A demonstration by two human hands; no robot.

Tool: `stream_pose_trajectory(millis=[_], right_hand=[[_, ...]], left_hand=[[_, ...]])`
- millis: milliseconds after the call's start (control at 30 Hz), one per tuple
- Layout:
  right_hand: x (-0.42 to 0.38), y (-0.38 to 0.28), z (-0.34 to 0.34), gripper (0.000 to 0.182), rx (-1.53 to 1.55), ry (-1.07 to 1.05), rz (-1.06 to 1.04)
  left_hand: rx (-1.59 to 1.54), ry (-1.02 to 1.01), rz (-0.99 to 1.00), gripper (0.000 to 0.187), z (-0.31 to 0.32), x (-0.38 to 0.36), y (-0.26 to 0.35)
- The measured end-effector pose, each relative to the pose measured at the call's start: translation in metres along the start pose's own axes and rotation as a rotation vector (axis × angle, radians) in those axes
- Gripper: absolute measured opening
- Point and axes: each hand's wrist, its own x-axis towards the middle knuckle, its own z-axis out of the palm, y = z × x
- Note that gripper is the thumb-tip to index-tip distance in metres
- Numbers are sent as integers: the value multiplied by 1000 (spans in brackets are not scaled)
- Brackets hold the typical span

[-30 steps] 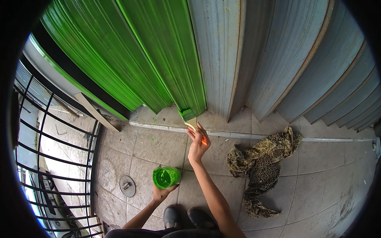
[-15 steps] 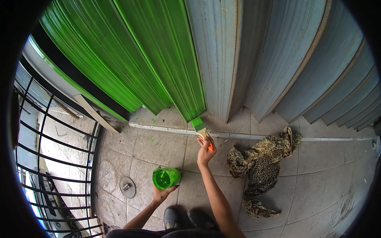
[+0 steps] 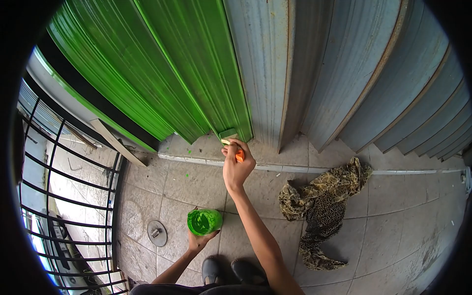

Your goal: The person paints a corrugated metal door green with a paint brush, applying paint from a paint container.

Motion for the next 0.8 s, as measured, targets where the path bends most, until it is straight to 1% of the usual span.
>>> stream_pose_trajectory(millis=[100, 233, 333, 433, 467, 533, 567, 600, 667, 700, 733, 800], right_hand=[[1, -14, 5, 15, 32, -12, -21], [-1, -36, 12, 14, 92, -31, -31], [-4, -55, 18, 14, 161, -92, -110], [-6, -75, 22, 19, 155, -117, -230], [-6, -73, 15, 20, 146, -129, -273], [-8, -52, 2, 20, 235, -152, -464], [-9, -41, -5, 20, 275, -160, -555], [-11, -31, -11, 18, 309, -196, -439], [-3, 11, -21, 18, 252, -194, -406], [2, 30, -23, 18, 230, -193, -395], [1, 39, -30, 19, 242, -184, -368], [-5, 55, -42, 18, 168, -172, -347]], left_hand=[[0, -25, -11, 84, -1, -3, -18], [75, -22, 8, 88, -2, -1, -12], [7, 20, -53, 103, 1, -1, -15], [-41, -14, -115, 104, 0, -1, -1], [-2, -16, -70, 100, -1, 0, -2], [72, -20, 22, 93, -1, 0, -8], [70, -23, 8, 94, -1, -1, -14], [71, -26, -8, 94, -2, -1, -21], [70, -13, -1, 96, -1, -3, -19], [69, 7, 28, 96, 1, -1, -5], [70, 28, 54, 96, 1, 1, 2], [73, 14, 25, 98, -1, -2, 2]])
